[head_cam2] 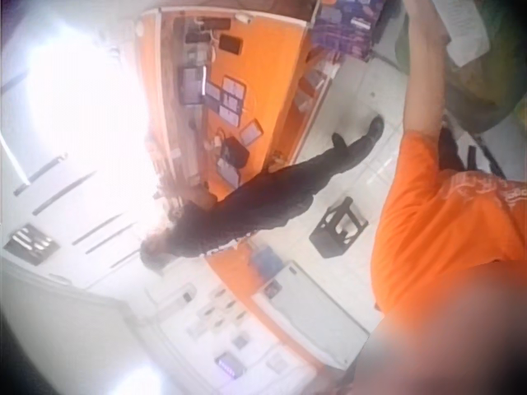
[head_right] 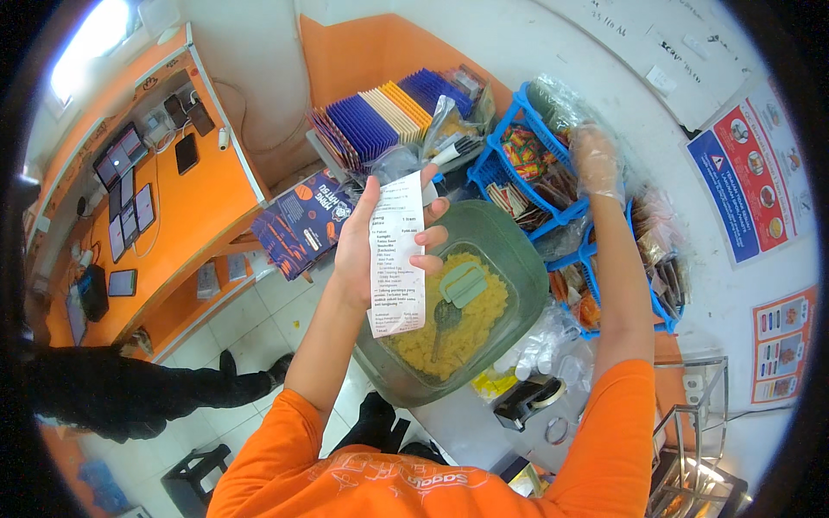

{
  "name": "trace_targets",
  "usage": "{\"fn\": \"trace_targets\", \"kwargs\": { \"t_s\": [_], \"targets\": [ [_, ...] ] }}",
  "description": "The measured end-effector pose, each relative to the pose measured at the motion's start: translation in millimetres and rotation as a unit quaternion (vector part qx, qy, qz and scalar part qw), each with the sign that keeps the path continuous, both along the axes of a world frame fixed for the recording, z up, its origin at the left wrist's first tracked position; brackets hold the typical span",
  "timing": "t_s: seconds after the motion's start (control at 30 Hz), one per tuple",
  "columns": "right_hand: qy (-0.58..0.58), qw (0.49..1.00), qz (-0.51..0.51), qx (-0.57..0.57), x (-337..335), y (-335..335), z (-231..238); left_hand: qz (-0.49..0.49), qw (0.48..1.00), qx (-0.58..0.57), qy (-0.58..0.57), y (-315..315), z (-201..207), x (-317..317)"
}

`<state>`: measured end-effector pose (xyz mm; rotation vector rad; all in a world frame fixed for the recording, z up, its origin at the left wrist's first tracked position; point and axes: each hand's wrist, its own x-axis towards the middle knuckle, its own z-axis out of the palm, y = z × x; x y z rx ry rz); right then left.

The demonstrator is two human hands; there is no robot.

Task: The person assembles food orders by reading a printed receipt, cutting fried chicken on a cutting board, and placing chicken, rice, and buns into takeaway boxes. They repeatedly check the receipt, retrieve items from a heated display and a cooler, and pack multiple orders into boxes on the counter.

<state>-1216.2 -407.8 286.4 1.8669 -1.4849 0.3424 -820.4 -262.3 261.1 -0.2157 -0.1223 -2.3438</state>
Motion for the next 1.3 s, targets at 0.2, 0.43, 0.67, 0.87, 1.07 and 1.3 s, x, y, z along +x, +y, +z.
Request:
{"fn": "trace_targets", "kwargs": {
  "t_s": [0.2,0.43,0.67,0.87,1.07,1.3],
  "targets": [
    [-0.047,0.997,-0.018,0.052,-4,-13,6,0.004,1.0,-0.012,0.016,5,2,1],
    [-0.107,0.976,-0.118,0.149,1,-18,16,0.009,1.0,-0.01,0.01,7,5,3],
    [-0.124,0.95,-0.136,0.252,-3,-19,29,0.002,1.0,-0.005,0.015,4,3,1],
    [-0.046,0.985,-0.089,0.138,-12,-11,14,-0.001,1.0,-0.01,0.01,1,1,-4],
    [-0.074,0.988,-0.073,0.113,-9,-8,7,0.006,1.0,-0.006,0.009,1,0,-6],
    [-0.246,0.936,-0.047,0.247,-13,-14,28,0.004,1.0,0.007,-0.002,-1,-2,-8]
  ]
}}
